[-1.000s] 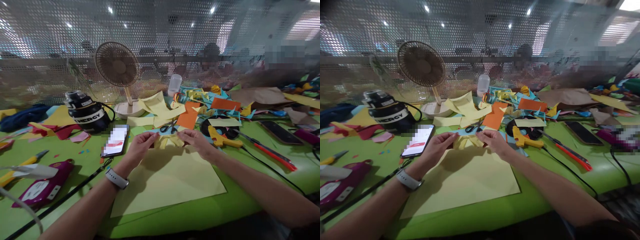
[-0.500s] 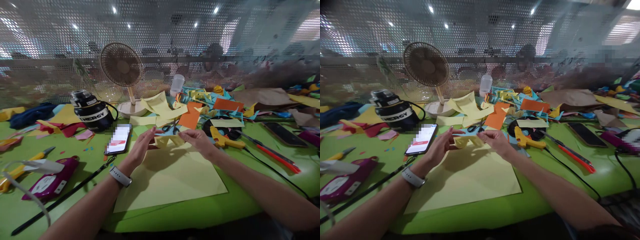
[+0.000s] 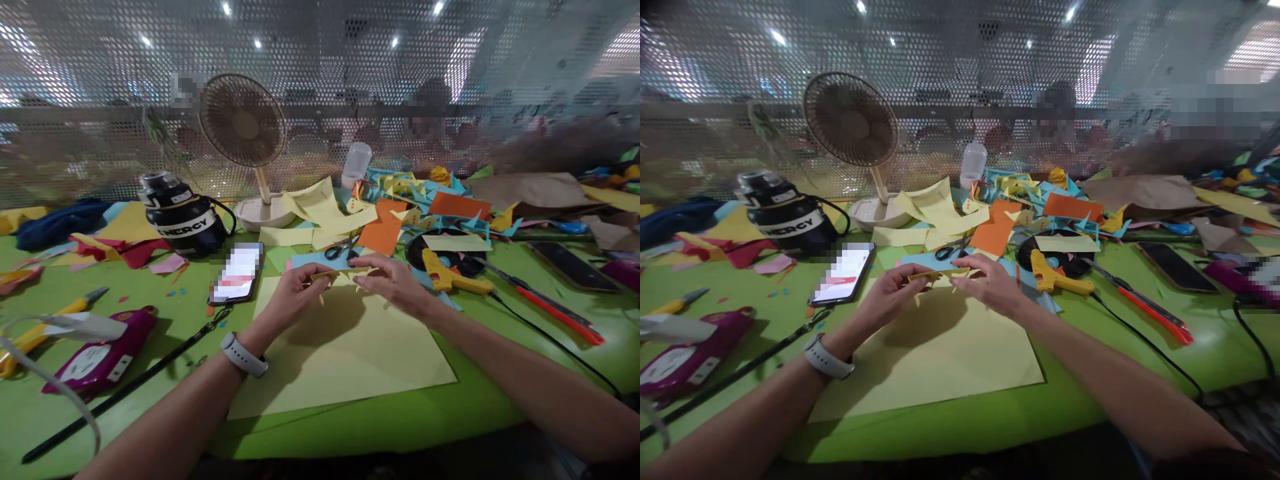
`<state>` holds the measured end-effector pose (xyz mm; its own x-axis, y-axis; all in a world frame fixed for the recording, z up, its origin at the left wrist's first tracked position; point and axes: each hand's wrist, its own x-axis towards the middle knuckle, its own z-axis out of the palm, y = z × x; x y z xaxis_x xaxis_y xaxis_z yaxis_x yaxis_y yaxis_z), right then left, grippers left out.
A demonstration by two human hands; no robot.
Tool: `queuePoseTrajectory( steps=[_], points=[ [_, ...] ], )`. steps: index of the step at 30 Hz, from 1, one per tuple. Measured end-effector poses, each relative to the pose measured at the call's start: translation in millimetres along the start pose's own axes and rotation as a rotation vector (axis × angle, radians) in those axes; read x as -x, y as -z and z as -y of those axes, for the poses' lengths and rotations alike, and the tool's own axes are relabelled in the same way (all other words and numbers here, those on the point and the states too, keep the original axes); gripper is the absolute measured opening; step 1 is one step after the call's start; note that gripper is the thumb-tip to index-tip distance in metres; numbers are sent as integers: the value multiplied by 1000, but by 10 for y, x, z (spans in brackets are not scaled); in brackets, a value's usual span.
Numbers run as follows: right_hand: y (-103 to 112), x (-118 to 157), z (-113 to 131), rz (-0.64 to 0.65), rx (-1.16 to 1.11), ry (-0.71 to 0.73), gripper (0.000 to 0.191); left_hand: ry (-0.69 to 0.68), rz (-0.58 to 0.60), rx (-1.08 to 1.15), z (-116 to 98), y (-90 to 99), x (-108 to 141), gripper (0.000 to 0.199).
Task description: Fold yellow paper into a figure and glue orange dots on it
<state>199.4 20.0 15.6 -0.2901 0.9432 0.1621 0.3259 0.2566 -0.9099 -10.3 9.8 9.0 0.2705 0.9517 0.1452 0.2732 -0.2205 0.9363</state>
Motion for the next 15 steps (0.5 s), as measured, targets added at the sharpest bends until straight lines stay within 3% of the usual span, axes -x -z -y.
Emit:
queuePoseTrajectory(
  steps=[5, 11, 15],
  points=[
    [-16, -40, -118, -80, 102, 41, 24, -59, -43, -46, -1, -10, 15, 25],
    [26, -3, -108, -191, 164, 295, 24, -123, -202, -11, 92, 13, -29, 43],
    [37, 30, -85, -220, 195, 413, 26, -86, -155, 113, 126, 35, -42, 60]
  ],
)
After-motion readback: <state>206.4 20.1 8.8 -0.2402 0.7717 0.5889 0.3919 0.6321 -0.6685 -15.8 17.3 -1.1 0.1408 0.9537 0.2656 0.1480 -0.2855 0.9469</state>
